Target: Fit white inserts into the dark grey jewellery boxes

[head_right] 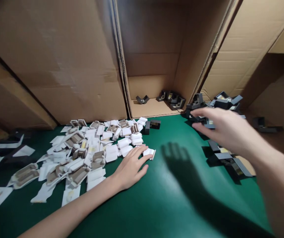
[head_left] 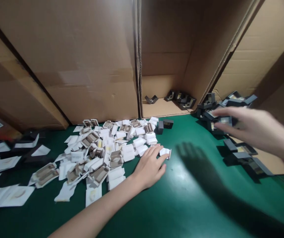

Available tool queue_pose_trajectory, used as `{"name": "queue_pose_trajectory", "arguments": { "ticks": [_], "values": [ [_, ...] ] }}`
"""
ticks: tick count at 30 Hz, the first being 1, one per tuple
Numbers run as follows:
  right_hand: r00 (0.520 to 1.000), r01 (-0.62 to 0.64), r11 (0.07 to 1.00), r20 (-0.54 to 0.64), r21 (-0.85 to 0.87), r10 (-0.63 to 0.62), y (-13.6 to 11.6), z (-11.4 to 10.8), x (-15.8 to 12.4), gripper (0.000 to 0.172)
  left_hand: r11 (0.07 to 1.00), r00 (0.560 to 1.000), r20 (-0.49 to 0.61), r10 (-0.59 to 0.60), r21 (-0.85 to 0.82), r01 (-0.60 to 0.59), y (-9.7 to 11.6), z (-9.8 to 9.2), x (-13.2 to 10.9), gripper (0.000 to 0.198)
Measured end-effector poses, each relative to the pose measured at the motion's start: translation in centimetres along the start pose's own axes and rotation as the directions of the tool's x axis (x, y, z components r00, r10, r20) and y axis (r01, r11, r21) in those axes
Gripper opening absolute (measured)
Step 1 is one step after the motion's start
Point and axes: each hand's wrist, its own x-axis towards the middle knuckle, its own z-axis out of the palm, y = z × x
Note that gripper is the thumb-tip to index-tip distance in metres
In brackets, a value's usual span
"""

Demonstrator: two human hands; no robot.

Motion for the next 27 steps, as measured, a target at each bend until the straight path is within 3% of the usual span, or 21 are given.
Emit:
{"name": "queue_pose_trajectory", "arguments": {
  "ticks": [3,5,8,12,16,19,23,27],
  "values": [
    [0.982,0.062,0.949,0.189,-0.308,-0.002,3.4,3.2,-0.2,0.035,1.0,0.999,-0.02,-0.029,0.004,0.029,-1.5,-0.3,0.1,0.03],
    [0.989,0.052,0.913,0.148,-0.404,0.009,5.5,5.3,-0.6,0.028,0.998,0.998,-0.028,-0.055,-0.01,0.055,-2.4,-0.6,0.3,0.032],
    [0.991,0.069,0.925,0.133,-0.375,-0.02,7.3,7.2,-0.9,0.023,0.996,0.995,-0.029,-0.091,-0.023,0.09,-3.0,-0.8,0.4,0.03],
    [0.986,0.013,0.97,0.166,-0.242,0.028,7.1,7.2,-0.1,0.023,0.995,0.995,-0.037,-0.096,0.019,0.097,-2.9,-0.8,0.3,0.024],
    [0.988,-0.129,0.992,0.081,-0.007,0.129,4.1,5.2,0.8,0.029,0.994,0.997,-0.072,-0.032,0.107,0.039,-2.7,-0.7,0.2,0.012],
    [0.982,-0.144,0.967,-0.093,0.21,0.166,0.1,3.8,0.7,0.039,0.984,0.995,-0.096,0.024,0.18,-0.006,-2.5,-0.7,0.2,0.014],
    [0.98,0.192,0.933,-0.112,0.304,-0.165,-5.3,4.9,-0.3,0.028,0.967,0.984,-0.142,0.106,0.246,-0.069,-2.2,-0.8,0.3,0.018],
    [0.868,0.467,0.865,-0.279,0.18,-0.411,-7.8,8.7,-1.9,0.011,0.979,0.962,-0.23,0.15,0.173,-0.112,-2.0,-0.6,0.0,0.017]
  ]
}}
